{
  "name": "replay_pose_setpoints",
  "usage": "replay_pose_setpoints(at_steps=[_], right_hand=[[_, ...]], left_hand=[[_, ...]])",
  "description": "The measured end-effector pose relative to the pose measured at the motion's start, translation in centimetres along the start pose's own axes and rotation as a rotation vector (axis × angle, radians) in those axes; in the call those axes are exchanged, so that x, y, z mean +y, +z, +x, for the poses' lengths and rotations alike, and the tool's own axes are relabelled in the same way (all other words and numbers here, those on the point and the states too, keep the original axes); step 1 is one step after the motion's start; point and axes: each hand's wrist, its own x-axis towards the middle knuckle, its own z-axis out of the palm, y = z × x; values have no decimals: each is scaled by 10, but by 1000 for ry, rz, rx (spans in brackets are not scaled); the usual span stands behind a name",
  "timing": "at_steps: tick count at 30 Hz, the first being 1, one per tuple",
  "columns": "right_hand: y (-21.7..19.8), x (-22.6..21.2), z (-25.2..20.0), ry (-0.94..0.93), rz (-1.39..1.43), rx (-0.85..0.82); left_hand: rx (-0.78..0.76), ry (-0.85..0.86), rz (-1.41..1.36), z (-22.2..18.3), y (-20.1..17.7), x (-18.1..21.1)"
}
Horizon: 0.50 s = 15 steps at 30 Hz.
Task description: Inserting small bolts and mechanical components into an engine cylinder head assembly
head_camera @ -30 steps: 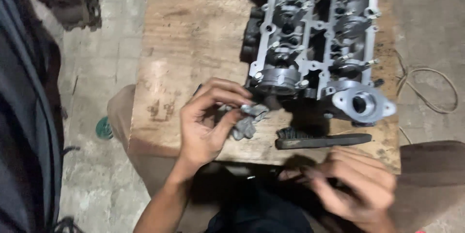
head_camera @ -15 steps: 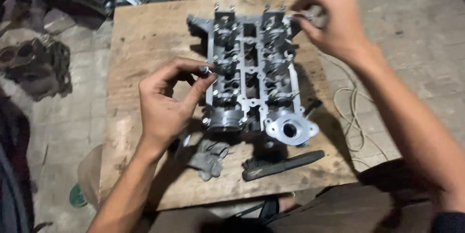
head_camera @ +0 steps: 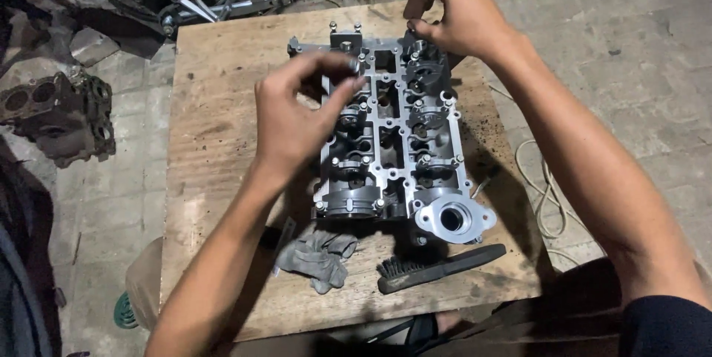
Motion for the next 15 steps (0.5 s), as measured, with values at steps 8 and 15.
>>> replay_pose_setpoints(at_steps=[8,15], right_hand=[[-7,0,2,-73,82,104],[-48,13,-26,45,-5,286]], left_hand=[[-23,113,39,59,19,-26],[-87,216,41,100,51,-52]])
